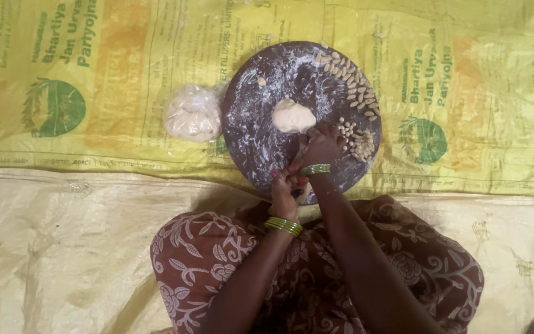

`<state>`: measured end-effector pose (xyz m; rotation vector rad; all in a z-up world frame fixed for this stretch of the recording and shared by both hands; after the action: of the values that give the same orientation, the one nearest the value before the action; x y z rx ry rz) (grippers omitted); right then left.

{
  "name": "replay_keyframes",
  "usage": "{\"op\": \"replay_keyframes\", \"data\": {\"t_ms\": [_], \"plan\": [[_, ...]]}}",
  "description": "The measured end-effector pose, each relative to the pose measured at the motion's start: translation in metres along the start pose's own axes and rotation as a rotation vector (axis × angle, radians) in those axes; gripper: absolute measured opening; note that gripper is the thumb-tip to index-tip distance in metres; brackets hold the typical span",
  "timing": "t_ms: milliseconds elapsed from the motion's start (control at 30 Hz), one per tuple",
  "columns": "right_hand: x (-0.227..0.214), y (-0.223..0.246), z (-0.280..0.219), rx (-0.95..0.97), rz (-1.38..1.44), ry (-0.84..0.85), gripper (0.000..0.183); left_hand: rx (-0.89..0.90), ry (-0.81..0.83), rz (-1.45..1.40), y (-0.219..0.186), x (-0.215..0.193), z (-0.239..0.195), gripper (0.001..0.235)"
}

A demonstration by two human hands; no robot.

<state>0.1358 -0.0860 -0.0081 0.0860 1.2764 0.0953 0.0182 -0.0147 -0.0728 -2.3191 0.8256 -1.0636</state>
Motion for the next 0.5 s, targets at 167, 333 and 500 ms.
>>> {"op": "replay_keyframes", "data": {"t_ms": [167,333,500], "plan": [[0.011,-0.008,0.009,-0.220,-0.108,0.064,0.018,-0.020,-0.031,0.016,0.002,-0.002,0.002,0.070],[0.020,-0.016,0.017,-0.583,-0.316,0.097,0.021,-0.024,-0.043,-0.002,0.009,-0.004,0.011,0.065],[0.020,-0.009,0.023,-0.691,-0.542,0.277,0.035,0.048,-0.019,-0.013,0.004,-0.004,0.011,0.062]]}}
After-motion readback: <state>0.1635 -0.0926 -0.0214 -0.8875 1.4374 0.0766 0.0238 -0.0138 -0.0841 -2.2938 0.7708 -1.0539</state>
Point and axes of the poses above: each hand's wrist, its own z-axis towards the middle knuckle, its own x-axis out of the palm, y = z × x, the point moved 2 cm from there along z, towards the middle knuckle, and after that the axes turned 3 degrees about -y, right-handed, at the moved point
